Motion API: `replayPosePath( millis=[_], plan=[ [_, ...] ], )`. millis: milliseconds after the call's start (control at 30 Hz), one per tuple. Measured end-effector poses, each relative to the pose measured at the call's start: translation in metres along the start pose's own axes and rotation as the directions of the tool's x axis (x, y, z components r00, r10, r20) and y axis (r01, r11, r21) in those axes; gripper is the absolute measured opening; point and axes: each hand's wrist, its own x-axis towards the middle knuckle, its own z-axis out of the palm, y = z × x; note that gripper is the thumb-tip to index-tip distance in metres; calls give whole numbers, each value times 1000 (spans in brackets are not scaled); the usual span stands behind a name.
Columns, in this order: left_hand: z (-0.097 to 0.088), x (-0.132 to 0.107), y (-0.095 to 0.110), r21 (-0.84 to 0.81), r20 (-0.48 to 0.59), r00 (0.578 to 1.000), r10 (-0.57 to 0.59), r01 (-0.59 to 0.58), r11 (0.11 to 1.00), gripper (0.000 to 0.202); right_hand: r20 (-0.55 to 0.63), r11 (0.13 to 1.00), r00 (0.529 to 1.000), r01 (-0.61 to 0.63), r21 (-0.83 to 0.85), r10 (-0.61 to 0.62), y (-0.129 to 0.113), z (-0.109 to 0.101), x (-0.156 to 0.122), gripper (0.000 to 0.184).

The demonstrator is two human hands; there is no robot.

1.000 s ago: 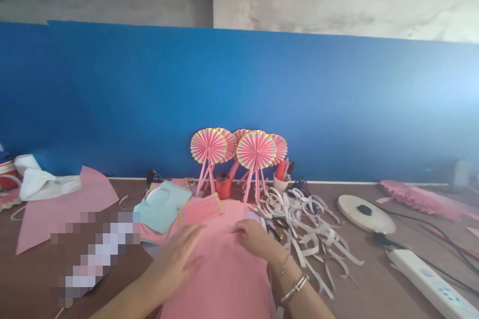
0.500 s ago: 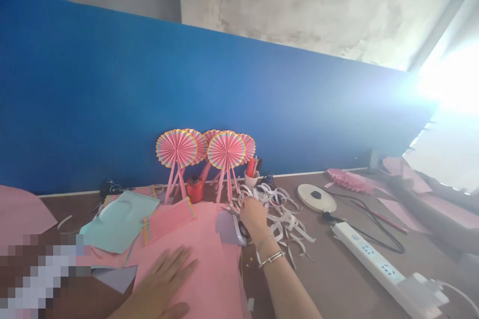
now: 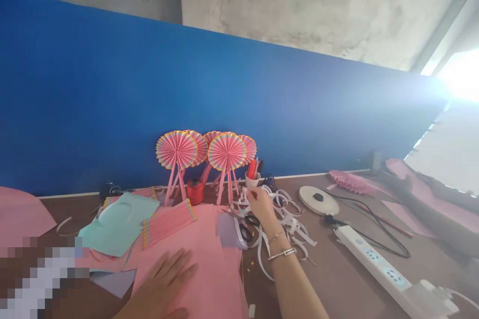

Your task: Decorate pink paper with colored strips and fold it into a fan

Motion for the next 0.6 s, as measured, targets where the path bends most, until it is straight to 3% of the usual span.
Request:
replayPosePath(
  millis=[167,400,500,600],
  plan=[
    [-2,-2,2,-7,-38,999,10,-10,1000,69,-14,943,995,-94,319,104,0,-15,1,28],
    [2,-3,-1,28,-102,994,35,-33,999,68,32,744,982,-161,648,184,-8,-31,-6,32],
    [4,-4,-3,20,-191,979,71,-68,997,63,79,648,985,-162,745,156,-12,-37,-7,35],
    [-4,-6,3,13,-356,931,88,-89,996,52,159,540,983,-182,822,90,-18,-40,-9,36]
  ],
)
